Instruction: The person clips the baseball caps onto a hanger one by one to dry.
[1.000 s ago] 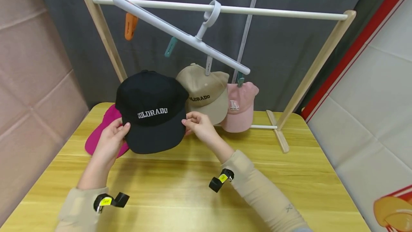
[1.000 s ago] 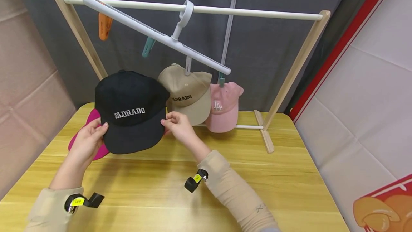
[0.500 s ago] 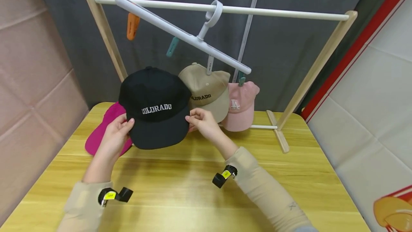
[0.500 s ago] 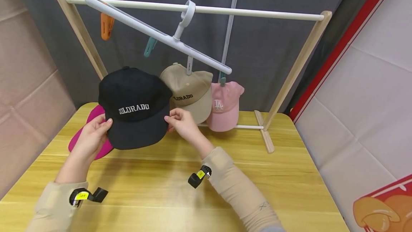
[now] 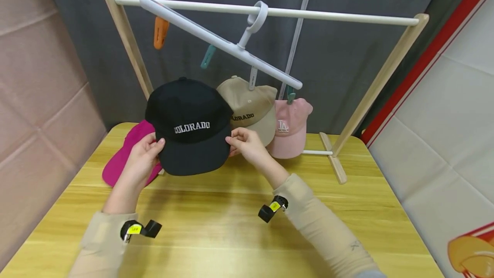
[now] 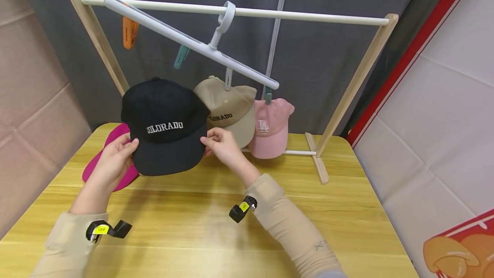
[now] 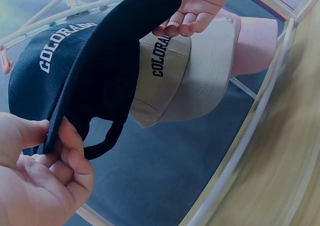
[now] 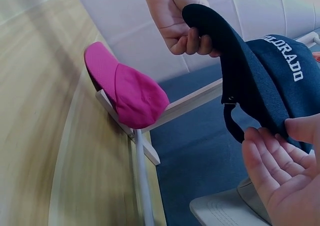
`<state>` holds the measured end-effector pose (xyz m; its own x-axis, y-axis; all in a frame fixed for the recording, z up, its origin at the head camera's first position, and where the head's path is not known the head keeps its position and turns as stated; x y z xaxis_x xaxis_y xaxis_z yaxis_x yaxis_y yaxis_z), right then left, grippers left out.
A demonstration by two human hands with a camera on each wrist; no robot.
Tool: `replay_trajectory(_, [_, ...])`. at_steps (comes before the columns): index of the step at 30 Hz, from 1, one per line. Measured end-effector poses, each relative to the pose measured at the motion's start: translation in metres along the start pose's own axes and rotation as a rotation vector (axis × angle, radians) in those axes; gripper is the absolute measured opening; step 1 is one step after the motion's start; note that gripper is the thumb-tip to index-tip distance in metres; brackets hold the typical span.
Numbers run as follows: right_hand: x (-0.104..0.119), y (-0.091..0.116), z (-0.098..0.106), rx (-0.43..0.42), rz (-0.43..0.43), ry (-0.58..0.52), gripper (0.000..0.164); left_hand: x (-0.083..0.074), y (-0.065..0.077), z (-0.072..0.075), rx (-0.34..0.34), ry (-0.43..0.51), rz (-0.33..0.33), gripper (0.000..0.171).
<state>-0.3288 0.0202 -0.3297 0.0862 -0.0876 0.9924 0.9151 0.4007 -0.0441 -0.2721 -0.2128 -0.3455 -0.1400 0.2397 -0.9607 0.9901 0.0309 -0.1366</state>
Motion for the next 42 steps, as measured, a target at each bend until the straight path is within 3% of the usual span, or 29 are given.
replay_trajectory(15, [0.004, -0.002, 0.007, -0.001, 0.006, 0.060, 0.014, -0.004, -0.002, -0.008, 0.026, -0.042, -0.007, 0.024])
replay_trajectory(31, [0.010, -0.005, 0.014, -0.013, -0.024, 0.200, 0.020, -0.006, -0.002, -0.013, 0.048, 0.025, -0.038, 0.018])
replay_trajectory(37, [0.022, -0.008, 0.021, -0.074, 0.028, 0.278, 0.016, -0.007, -0.001, -0.013, 0.045, 0.051, -0.052, 0.016])
replay_trajectory(42, [0.033, -0.011, 0.033, -0.186, 0.049, 0.194, 0.015, -0.008, -0.001, -0.012, 0.041, 0.063, -0.048, 0.018])
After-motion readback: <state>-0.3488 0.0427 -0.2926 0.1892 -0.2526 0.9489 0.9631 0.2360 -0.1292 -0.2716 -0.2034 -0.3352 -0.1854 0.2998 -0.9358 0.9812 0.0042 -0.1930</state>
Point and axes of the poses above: each hand's wrist, its own y-axis away from the middle knuckle, its own z-axis out of the back of the hand, x = y × z, the point moved 9 cm from there along -y, towards the middle knuckle, and after that the axes turned 2 degrees about -z, right-handed, at the moved point
